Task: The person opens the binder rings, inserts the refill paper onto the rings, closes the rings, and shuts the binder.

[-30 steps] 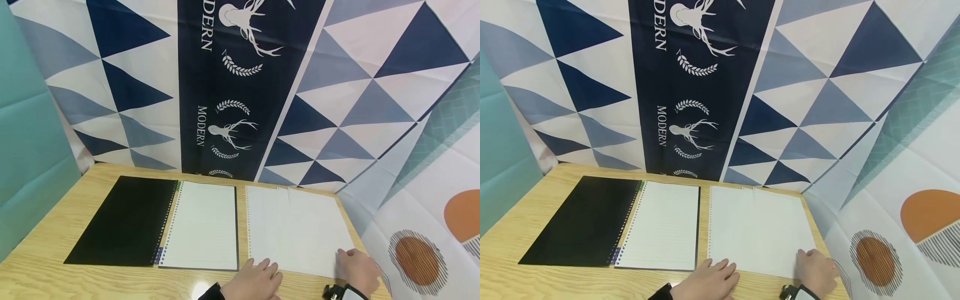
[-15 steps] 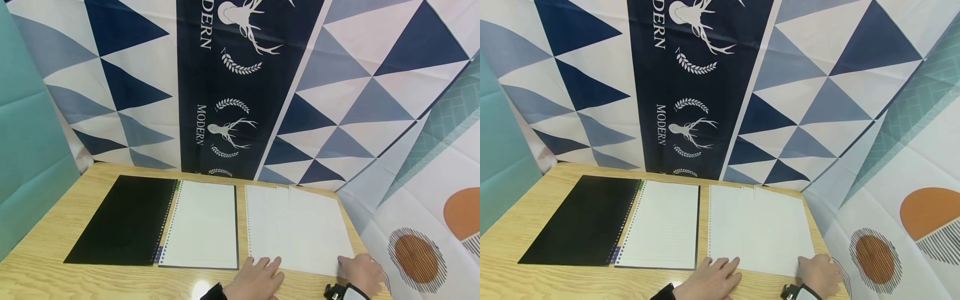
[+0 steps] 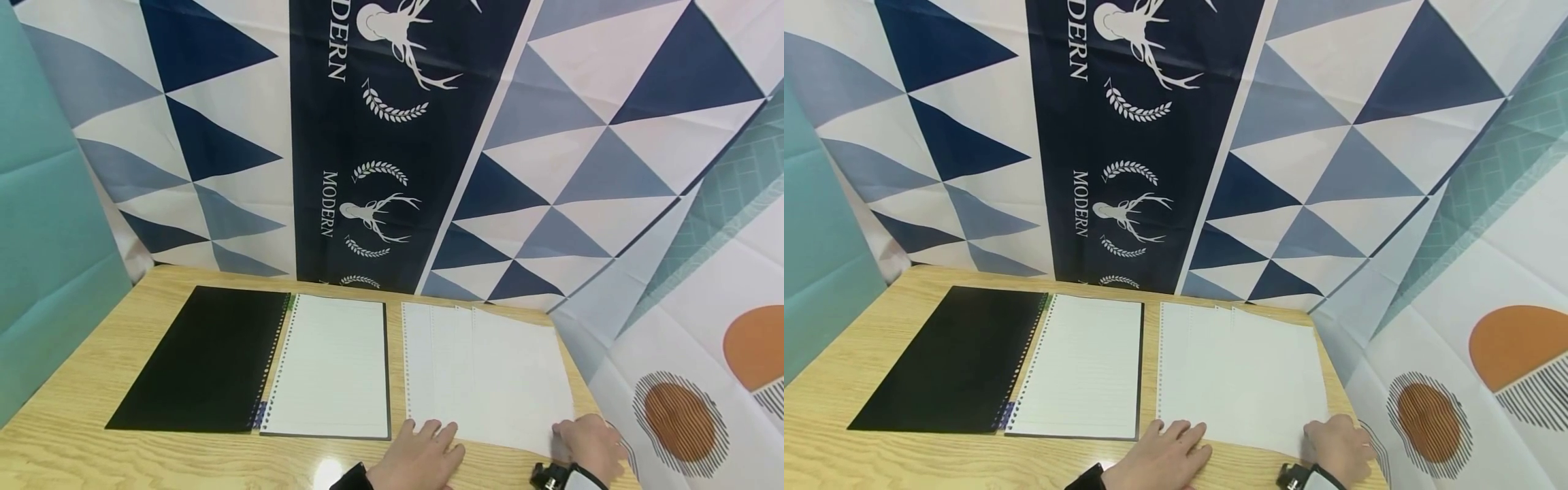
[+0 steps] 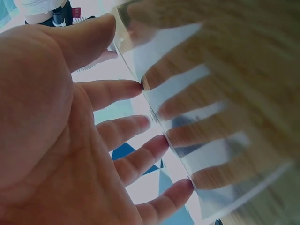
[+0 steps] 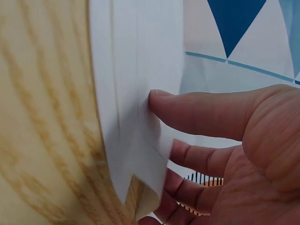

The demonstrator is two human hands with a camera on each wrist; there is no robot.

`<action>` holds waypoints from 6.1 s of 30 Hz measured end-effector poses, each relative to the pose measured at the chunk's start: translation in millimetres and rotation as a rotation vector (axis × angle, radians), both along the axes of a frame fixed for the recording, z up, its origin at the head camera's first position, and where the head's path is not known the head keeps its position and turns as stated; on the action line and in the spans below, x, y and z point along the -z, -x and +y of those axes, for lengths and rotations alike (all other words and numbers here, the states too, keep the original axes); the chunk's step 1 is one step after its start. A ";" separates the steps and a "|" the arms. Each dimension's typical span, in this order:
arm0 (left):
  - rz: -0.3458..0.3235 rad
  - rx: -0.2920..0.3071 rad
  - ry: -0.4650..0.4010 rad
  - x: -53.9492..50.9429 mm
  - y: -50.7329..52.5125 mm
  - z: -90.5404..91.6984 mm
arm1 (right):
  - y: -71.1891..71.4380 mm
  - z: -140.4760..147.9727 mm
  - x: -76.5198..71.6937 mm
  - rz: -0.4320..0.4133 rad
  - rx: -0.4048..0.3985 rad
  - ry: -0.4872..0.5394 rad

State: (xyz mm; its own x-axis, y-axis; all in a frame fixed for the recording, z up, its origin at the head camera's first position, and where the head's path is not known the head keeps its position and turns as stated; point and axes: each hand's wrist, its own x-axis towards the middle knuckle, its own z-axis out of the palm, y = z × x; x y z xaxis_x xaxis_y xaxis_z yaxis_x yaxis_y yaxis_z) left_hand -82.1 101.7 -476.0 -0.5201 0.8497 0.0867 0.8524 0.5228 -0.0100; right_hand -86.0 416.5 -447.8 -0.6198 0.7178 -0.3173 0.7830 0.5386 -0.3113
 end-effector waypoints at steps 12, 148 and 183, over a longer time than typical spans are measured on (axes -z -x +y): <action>-0.010 -0.018 -0.004 -5.3 0.0 -0.8 | 5.5 -1.3 -2.4 0.099 0.023 0.068; -0.410 -0.851 -0.350 -133.2 32.5 -211.5 | 32.6 -231.7 -87.8 0.477 -1.158 0.319; -0.403 -0.841 -0.270 -129.1 38.3 -215.5 | 32.2 -249.6 -89.8 0.608 -1.114 0.219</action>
